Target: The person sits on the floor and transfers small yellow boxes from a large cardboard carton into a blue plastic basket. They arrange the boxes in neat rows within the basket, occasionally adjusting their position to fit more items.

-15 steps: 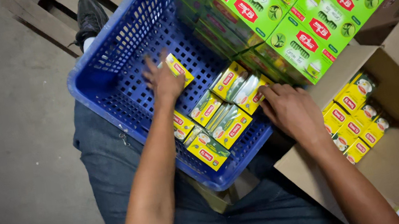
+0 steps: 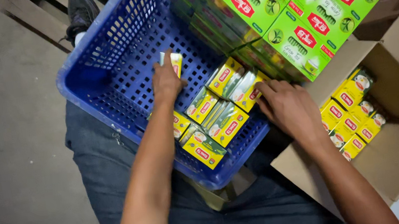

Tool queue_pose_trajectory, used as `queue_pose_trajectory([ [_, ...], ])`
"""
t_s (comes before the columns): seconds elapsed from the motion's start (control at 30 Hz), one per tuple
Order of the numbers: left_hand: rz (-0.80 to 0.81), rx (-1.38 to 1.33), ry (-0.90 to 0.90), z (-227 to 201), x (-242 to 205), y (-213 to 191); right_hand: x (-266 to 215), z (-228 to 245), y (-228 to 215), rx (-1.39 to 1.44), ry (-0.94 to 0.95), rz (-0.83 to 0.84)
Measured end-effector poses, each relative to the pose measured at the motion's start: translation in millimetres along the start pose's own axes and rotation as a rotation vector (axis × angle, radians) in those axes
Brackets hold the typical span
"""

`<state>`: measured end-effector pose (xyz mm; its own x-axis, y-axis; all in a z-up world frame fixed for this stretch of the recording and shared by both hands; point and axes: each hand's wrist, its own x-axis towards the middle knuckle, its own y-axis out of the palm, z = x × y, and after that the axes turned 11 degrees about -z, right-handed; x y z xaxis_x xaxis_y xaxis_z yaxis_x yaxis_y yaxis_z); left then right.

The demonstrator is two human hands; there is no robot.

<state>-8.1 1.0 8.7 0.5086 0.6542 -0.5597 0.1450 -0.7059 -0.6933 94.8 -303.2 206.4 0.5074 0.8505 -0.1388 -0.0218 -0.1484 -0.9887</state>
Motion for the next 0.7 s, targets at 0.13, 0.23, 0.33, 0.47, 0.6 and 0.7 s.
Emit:
queue_pose_trajectory([
  [0.13, 0.097, 0.104, 0.159, -23, -19, -34, -2, 0, 4, 0.013, 0.029, 0.0],
  [0.23, 0.194, 0.177, 0.212, -44, -35, -65, 1, 1, 2, -0.004, 0.022, -0.013],
  [0.33, 0.335, 0.377, 0.219, -27, -13, -32, -1, 1, 4, 0.004, 0.022, -0.007],
  [0.47, 0.405, 0.485, 0.275, -33, -8, -16, 1, 2, 1, 0.021, 0.031, 0.0],
  [0.6, 0.54, 0.537, 0.28, -59, -46, -47, 0, 1, 6, 0.001, 0.033, 0.004],
  [0.7, 0.583, 0.372, 0.233, -47, -58, -46, 0, 2, 6, 0.019, 0.037, -0.011],
])
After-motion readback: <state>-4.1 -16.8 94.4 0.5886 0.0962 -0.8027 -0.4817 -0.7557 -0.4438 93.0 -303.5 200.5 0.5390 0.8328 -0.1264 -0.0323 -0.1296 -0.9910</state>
